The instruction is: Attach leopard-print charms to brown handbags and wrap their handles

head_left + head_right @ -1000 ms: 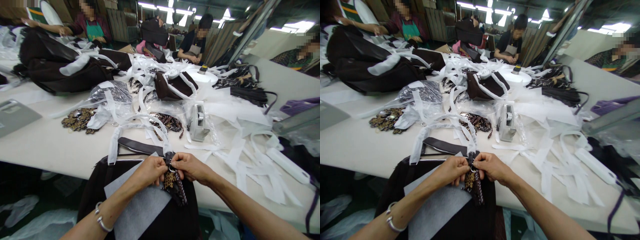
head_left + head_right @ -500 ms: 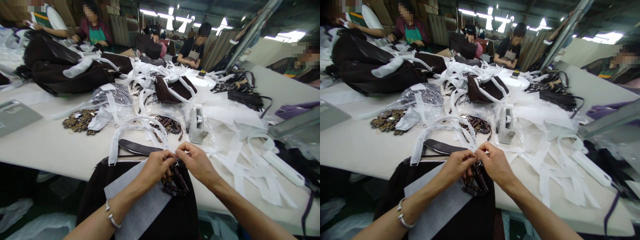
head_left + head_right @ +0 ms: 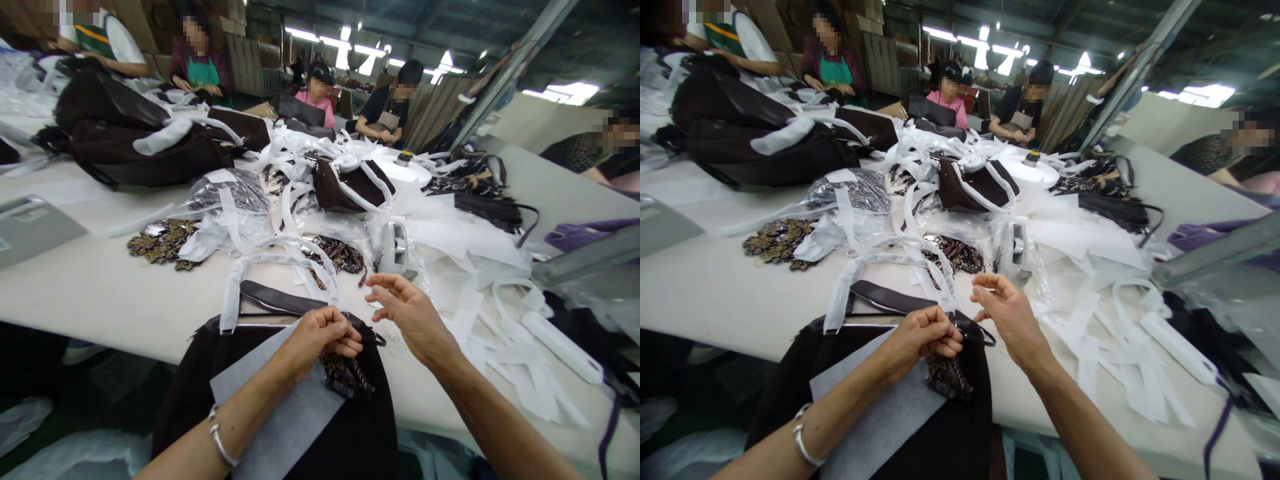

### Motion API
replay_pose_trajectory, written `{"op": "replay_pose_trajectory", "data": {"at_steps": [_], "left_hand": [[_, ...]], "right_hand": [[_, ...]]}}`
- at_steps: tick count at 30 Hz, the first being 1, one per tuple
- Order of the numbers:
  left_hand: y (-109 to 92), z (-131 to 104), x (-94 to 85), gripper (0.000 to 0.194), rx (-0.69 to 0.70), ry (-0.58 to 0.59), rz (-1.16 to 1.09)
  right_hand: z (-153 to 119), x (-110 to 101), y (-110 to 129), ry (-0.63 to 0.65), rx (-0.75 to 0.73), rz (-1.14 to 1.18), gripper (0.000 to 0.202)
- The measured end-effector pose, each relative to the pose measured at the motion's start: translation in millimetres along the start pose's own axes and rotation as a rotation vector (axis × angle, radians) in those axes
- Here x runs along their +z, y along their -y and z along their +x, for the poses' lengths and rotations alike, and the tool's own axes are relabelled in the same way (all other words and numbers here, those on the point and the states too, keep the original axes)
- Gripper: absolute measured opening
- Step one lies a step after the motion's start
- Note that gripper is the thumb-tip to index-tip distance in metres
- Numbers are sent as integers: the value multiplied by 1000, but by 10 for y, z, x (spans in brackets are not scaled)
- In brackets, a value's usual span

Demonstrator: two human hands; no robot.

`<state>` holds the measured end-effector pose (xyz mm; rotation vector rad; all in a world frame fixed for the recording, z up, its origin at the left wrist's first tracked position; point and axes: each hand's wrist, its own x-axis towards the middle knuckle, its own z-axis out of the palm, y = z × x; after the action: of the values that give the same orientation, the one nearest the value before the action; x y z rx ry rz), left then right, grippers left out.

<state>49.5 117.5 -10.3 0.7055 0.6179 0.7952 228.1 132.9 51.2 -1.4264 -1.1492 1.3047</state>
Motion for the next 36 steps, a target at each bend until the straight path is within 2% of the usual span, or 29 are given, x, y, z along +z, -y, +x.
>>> {"op": "replay_pose_trajectory", "data": {"at_steps": [3, 6, 11, 14, 17, 22, 26, 29, 32, 36], "left_hand": [[28, -20, -30, 34, -2, 6, -13], [43, -30, -18, 34, 10, 19, -4], [5, -59, -18, 37, 13, 19, 24], [-50, -98, -60, 36, 16, -28, 51], [-97, -135, -105, 37, 15, -52, 72], [-134, -174, -105, 35, 52, -73, 232], [-164, -213, -35, 30, 90, -115, 507], [-188, -237, 11, 26, 192, -139, 756], [-195, -245, 31, 26, 293, -143, 916], [-189, -246, 35, 26, 320, -144, 950]], "right_hand": [[-26, -37, -134, 49, 99, -95, 38], [-73, 58, -239, 129, 170, -62, 38], [-93, 240, -298, 136, 217, 183, 36], [-92, 258, -300, 119, 280, 353, 35], [-109, 237, -308, 102, 320, 420, 34], [-170, 205, -314, 131, 219, 278, 32], [-224, 216, -251, 108, 113, 52, 30], [-253, 241, -198, 92, 67, -73, 27], [-270, 256, -179, 113, 61, -120, 24], [-277, 246, -193, 108, 82, -89, 27]]}}
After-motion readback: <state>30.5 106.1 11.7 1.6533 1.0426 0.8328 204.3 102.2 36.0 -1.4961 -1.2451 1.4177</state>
